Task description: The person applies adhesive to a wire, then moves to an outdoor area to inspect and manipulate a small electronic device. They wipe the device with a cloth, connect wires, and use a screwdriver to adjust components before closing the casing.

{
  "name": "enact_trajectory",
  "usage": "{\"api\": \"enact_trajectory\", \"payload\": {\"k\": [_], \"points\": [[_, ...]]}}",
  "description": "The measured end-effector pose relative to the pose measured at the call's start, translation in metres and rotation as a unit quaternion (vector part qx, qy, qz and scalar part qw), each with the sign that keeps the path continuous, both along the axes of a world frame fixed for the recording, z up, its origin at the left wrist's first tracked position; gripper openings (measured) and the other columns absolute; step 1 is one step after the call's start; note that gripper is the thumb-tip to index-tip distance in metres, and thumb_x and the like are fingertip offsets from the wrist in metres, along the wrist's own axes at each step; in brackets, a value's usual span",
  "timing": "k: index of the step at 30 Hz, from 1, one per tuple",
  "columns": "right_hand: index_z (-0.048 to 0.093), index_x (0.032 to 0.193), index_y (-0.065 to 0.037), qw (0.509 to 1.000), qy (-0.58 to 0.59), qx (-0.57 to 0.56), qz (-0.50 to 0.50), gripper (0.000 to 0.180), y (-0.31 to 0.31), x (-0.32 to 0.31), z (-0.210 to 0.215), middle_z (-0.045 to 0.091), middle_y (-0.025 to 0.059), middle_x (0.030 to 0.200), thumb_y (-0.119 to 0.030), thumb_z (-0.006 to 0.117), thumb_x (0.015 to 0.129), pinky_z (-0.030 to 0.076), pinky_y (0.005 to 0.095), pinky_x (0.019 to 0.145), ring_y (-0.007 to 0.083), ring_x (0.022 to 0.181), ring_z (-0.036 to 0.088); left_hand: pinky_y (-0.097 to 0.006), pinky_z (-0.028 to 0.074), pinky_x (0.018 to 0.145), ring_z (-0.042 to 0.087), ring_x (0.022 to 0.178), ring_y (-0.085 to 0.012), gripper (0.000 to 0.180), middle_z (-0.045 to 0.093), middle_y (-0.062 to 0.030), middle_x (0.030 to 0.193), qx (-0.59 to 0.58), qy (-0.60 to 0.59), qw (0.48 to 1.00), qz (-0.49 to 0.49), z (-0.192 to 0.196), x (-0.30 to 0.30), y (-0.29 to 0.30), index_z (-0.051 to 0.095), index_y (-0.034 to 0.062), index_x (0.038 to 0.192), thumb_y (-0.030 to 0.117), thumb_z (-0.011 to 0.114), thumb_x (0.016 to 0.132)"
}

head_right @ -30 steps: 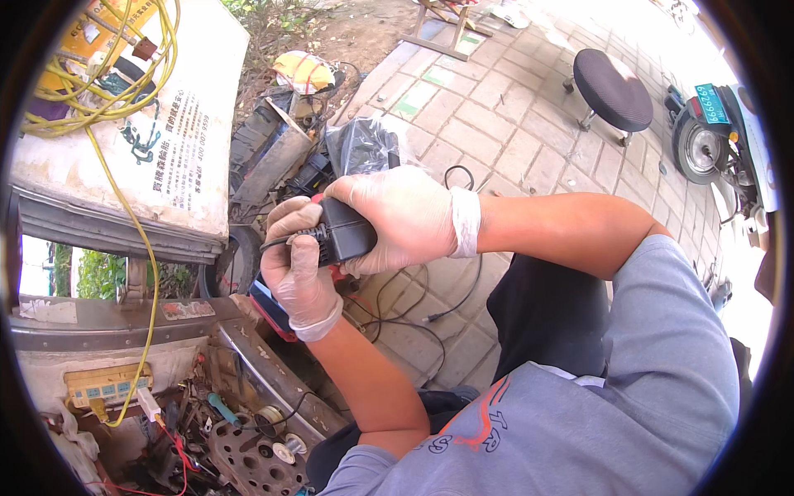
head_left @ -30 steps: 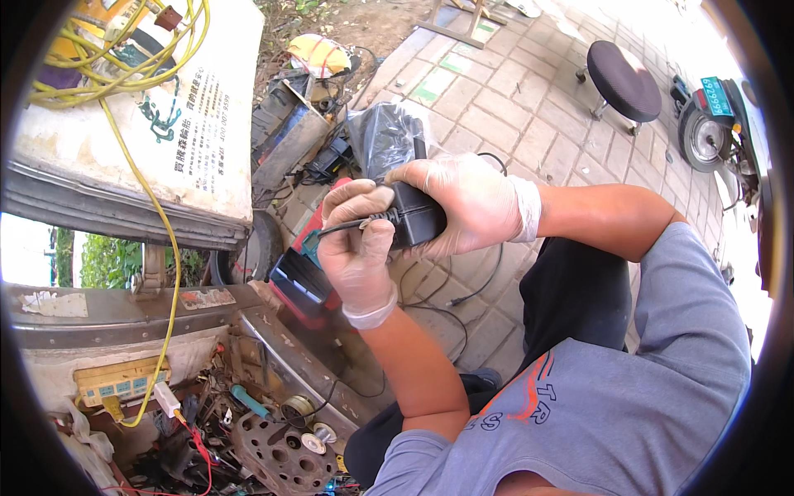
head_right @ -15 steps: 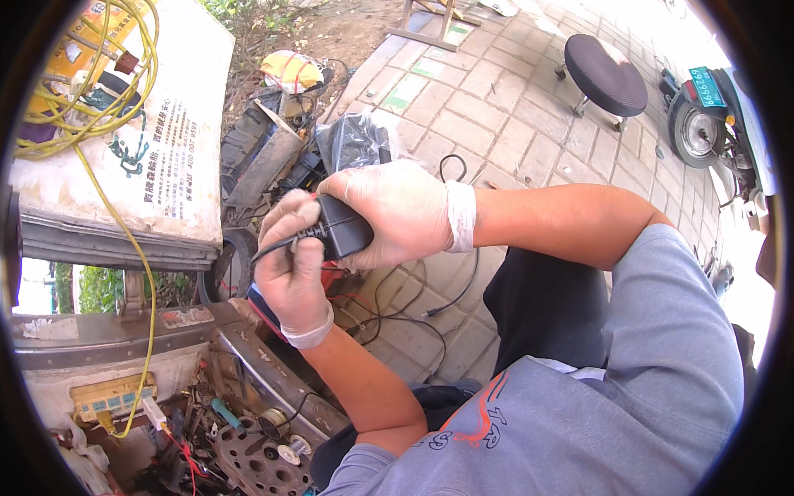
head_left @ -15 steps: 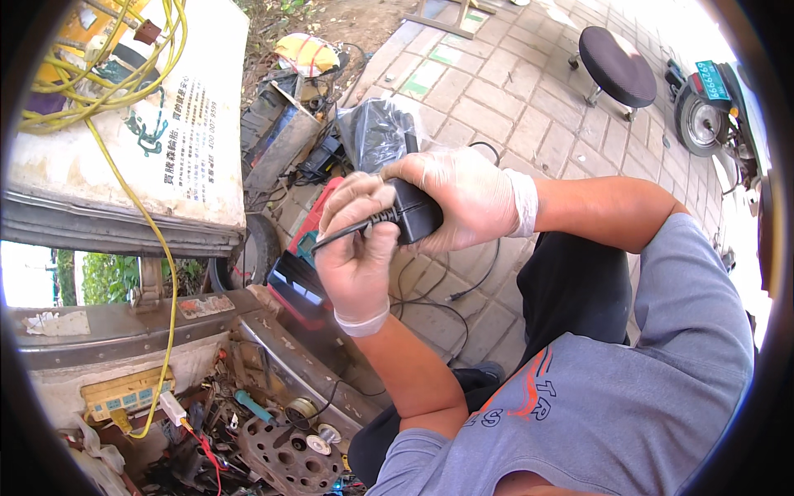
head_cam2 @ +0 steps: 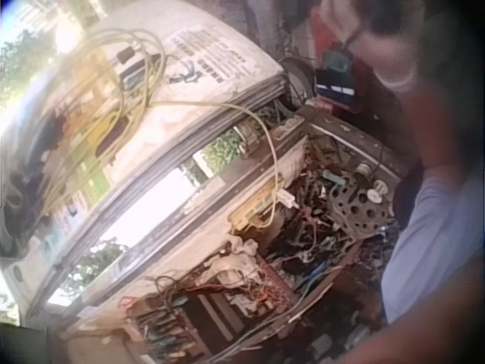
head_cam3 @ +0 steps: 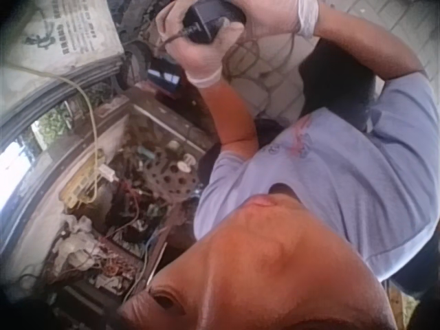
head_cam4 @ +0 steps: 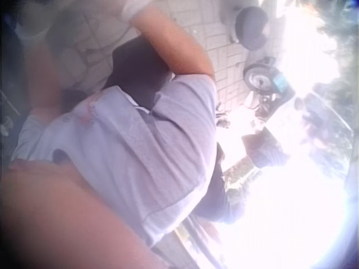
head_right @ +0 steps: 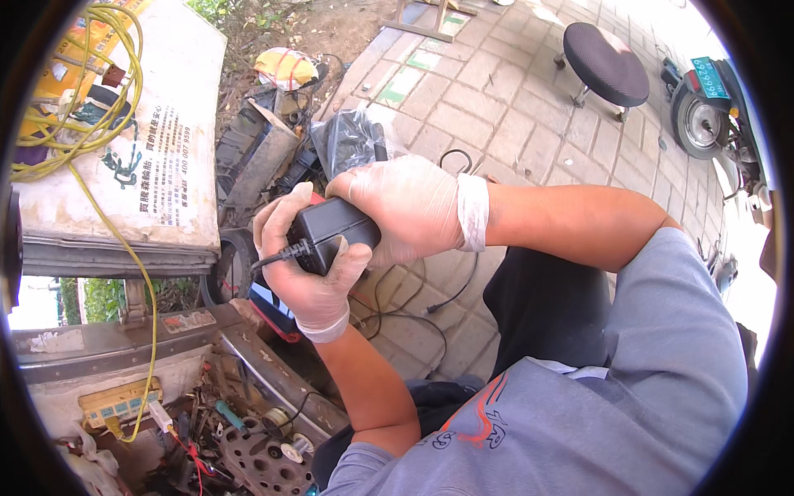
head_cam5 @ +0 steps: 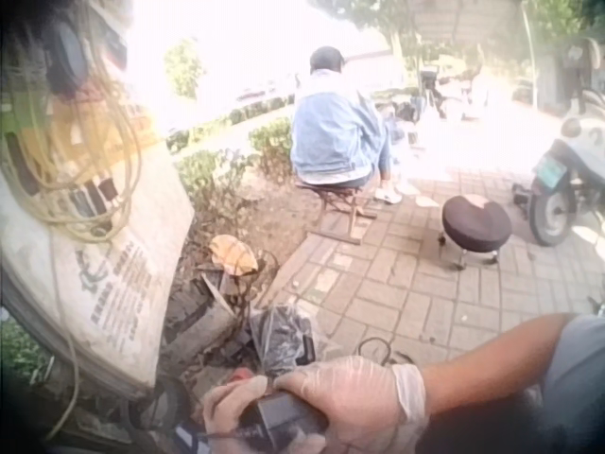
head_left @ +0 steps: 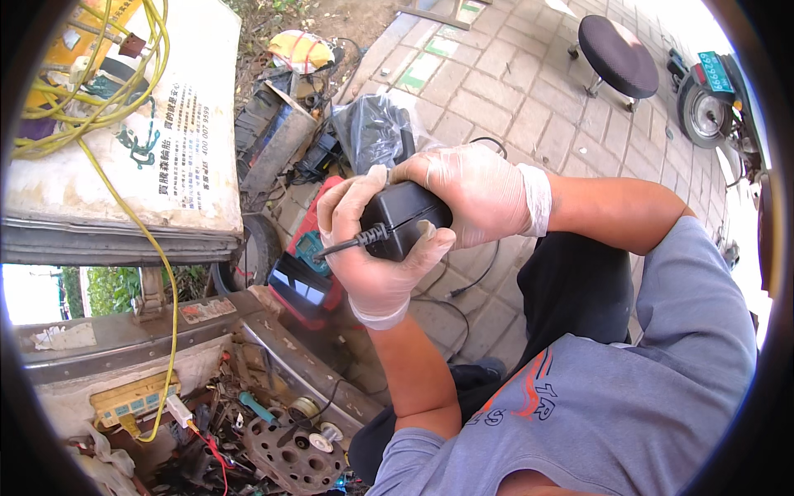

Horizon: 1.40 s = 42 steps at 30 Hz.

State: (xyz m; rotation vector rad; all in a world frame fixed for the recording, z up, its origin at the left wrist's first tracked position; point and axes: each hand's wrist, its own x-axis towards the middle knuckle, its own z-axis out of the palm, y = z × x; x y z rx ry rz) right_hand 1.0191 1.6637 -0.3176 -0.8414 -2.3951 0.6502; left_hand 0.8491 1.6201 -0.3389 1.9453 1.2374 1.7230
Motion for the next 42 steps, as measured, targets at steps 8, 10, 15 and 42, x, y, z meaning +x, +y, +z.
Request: {"api": "enact_trajectory", "payload": {"k": [8, 10, 15, 42], "points": [[0.055, 0.097, 0.000, 0.999, 0.007, 0.043, -0.014, 0.051, -0.008, -0.004, -0.002, 0.063, 0.0154, 0.083, -0.025, 0.077, 0.058, 0.052, 0.0422, 0.064, 0.0360, 0.074, 0.064, -0.037, 0.050, 0.079, 0.063, 0.087, -0.0277, 0.039, 0.066, -0.0141, 0.097, 0.045, -0.037, 0.997, 0.053, -0.001, 0.013, -0.002, 0.067, -0.0020, 0.101, 0.028, 0.067, 0.076], [0.055, 0.097, 0.000, 0.998, 0.017, 0.057, -0.011, 0.051, -0.008, -0.003, -0.004, 0.063, 0.0150, 0.083, -0.025, 0.077, 0.058, 0.052, 0.0420, 0.064, 0.0359, 0.074, 0.064, -0.037, 0.051, 0.078, 0.063, 0.085, -0.0276, 0.035, 0.068, -0.0146, 0.094, 0.061, -0.042, 0.995, 0.062, -0.004, 0.015, -0.001, 0.068, -0.0024, 0.099, 0.026, 0.062, 0.080], [0.055, 0.098, 0.000, 0.997, -0.033, -0.005, -0.064, 0.054, 0.000, -0.003, -0.017, 0.064, 0.0188, 0.080, -0.031, 0.079, 0.060, 0.052, 0.0441, 0.066, 0.0378, 0.073, 0.064, -0.040, 0.050, 0.079, 0.064, 0.085, -0.0305, 0.031, 0.067, -0.0171, 0.093, -0.013, -0.075, 0.997, 0.014, -0.020, 0.006, 0.021, 0.066, -0.0052, 0.097, 0.021, 0.060, 0.083], [0.046, 0.130, 0.010, 0.921, -0.183, -0.340, -0.053, 0.067, 0.046, -0.001, -0.097, 0.060, 0.0173, 0.117, -0.039, 0.065, 0.089, 0.044, 0.0313, 0.094, 0.0209, 0.107, 0.057, -0.027, 0.047, 0.080, 0.056, 0.089, -0.0131, 0.047, 0.061, -0.0062, 0.105, -0.247, -0.589, 0.769, -0.026, -0.175, 0.035, 0.013, 0.053, -0.0006, 0.113, 0.030, 0.073, 0.084]]}}
